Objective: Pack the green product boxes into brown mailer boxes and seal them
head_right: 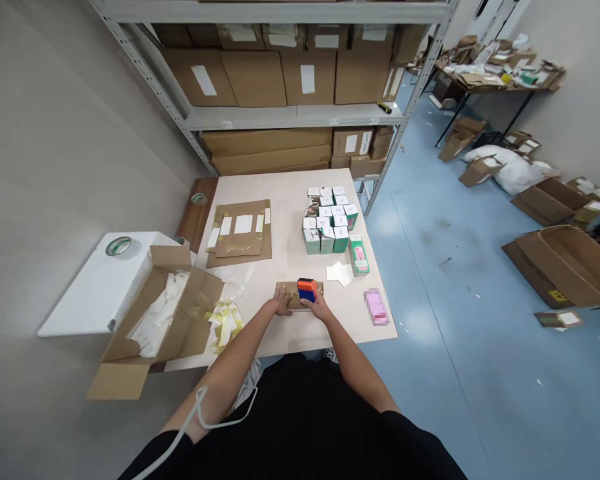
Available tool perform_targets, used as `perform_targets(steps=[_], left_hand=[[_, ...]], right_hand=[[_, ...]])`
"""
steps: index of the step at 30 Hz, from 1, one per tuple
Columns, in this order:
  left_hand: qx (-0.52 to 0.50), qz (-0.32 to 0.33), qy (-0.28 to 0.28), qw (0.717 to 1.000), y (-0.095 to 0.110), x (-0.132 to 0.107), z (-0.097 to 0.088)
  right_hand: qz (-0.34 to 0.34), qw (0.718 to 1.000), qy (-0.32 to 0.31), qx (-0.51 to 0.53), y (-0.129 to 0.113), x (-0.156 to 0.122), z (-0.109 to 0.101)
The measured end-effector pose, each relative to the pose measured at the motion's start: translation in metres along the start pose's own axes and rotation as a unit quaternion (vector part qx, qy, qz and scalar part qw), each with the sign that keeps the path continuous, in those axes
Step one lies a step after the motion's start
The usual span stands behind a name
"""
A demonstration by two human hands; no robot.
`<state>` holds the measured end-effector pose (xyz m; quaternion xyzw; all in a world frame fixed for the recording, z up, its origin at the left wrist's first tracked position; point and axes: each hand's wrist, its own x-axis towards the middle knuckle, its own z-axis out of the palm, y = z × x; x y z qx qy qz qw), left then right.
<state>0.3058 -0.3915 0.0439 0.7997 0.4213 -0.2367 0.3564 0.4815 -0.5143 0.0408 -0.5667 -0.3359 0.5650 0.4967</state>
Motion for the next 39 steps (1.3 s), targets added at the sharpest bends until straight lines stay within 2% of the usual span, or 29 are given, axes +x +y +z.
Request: perform_targets(steps=[3, 8, 11, 13, 15, 18, 20, 26, 29, 34, 39], left_hand=[[0.010, -0.051, -0.016, 0.999, 0.006, -0.009, 0.002], [-0.034, -0.023, 0.016, 0.999, 0.006, -0.033, -0.007], [-0.127, 0.010, 0.104, 0.986, 0.005, -0.043, -0.024], [-0.189, 0.053, 0.187, 0.963, 0.009, -0.047, -0.039], [-0.226, 0.114, 0.234, 0.939, 0.015, -0.049, -0.052], [-0.231, 0.186, 0.203, 0.933, 0.024, -0.050, -0.064], [-0.223, 0.204, 0.170, 0.938, 0.024, -0.051, -0.066], [-0.263, 0.219, 0.168, 0.924, 0.005, -0.055, -0.067], [-0.286, 0.198, 0.147, 0.926, -0.002, -0.055, -0.071], [-0.295, 0.187, 0.142, 0.926, -0.002, -0.054, -0.076], [-0.268, 0.221, 0.085, 0.934, 0.002, -0.054, -0.072]], right_hand=[[0.016, 1.000, -0.001, -0.015, -0.004, -0.001, -0.002], [0.018, 0.999, 0.010, -0.025, -0.008, -0.001, 0.002], [0.015, 0.999, 0.013, -0.044, -0.009, -0.003, 0.007], [0.017, 0.998, 0.015, -0.060, -0.012, -0.004, 0.011], [0.016, 0.997, 0.015, -0.073, -0.014, -0.005, 0.015], [0.021, 0.996, 0.014, -0.087, -0.015, -0.003, 0.019], [0.029, 0.995, 0.015, -0.094, -0.012, -0.002, 0.022], [0.002, 0.991, 0.017, -0.134, -0.004, -0.002, 0.027], [0.000, 0.988, 0.016, -0.155, -0.005, -0.004, 0.030], [0.014, 0.990, 0.014, -0.143, -0.010, -0.005, 0.030], [0.006, 0.991, -0.011, -0.134, -0.009, 0.000, 0.023]])
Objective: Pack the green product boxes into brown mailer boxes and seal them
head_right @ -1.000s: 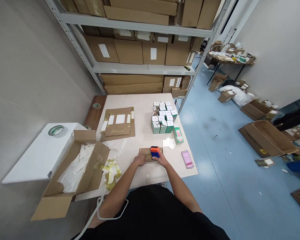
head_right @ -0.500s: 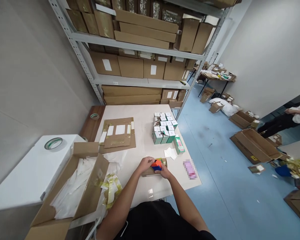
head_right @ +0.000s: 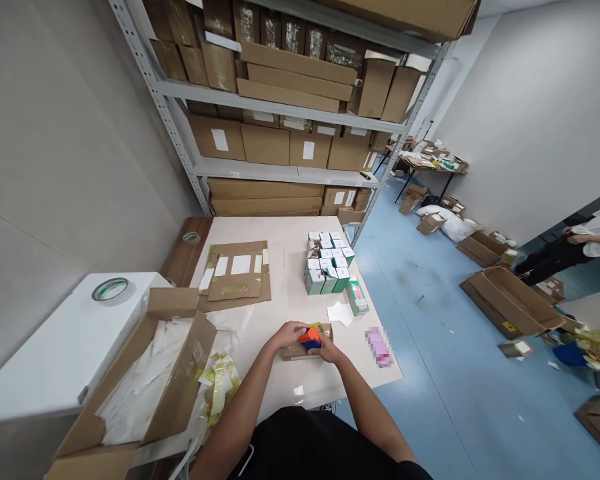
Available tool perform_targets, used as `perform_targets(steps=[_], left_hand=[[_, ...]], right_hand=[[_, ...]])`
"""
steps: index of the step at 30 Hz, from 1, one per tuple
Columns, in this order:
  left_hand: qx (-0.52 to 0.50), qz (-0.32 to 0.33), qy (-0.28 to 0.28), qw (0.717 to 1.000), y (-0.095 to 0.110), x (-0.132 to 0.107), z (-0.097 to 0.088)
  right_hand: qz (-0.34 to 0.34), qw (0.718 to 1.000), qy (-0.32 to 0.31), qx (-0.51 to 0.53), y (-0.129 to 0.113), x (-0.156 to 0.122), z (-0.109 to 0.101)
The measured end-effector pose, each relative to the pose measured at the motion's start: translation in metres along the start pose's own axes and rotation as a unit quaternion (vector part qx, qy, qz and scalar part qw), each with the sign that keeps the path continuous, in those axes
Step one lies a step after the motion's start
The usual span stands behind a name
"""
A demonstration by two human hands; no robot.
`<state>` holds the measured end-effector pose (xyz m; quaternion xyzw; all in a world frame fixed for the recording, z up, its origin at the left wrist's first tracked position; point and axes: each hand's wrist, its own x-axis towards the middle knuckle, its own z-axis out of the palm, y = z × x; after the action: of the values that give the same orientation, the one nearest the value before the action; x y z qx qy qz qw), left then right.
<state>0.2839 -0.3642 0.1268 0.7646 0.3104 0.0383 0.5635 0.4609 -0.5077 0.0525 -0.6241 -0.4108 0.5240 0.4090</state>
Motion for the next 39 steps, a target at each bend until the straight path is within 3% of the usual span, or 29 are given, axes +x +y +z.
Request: perform_targets(steps=[5, 12, 19, 27, 36, 39], left_hand=[[0.008, -0.017, 0.017, 1.000, 0.002, -0.005, -0.001], [-0.008, -0.033, 0.061, 0.998, 0.009, -0.010, 0.006], [-0.070, -0.028, 0.095, 0.993, 0.009, -0.014, 0.010], [-0.049, -0.055, 0.072, 0.995, 0.006, -0.004, 0.023], [-0.014, -0.085, -0.017, 0.996, 0.001, 0.026, 0.023], [0.018, -0.084, 0.001, 0.996, 0.000, 0.031, 0.024]], right_hand=[[-0.021, 0.999, -0.024, -0.002, 0.006, 0.004, -0.003], [-0.005, 0.997, -0.039, -0.065, -0.003, -0.004, -0.016], [-0.025, 0.996, -0.086, -0.029, 0.010, -0.004, -0.026], [-0.014, 0.994, -0.107, -0.001, 0.008, -0.010, -0.028], [0.006, 0.993, -0.114, 0.008, 0.009, -0.017, -0.033], [0.010, 0.994, -0.111, 0.007, 0.011, -0.018, -0.033]])
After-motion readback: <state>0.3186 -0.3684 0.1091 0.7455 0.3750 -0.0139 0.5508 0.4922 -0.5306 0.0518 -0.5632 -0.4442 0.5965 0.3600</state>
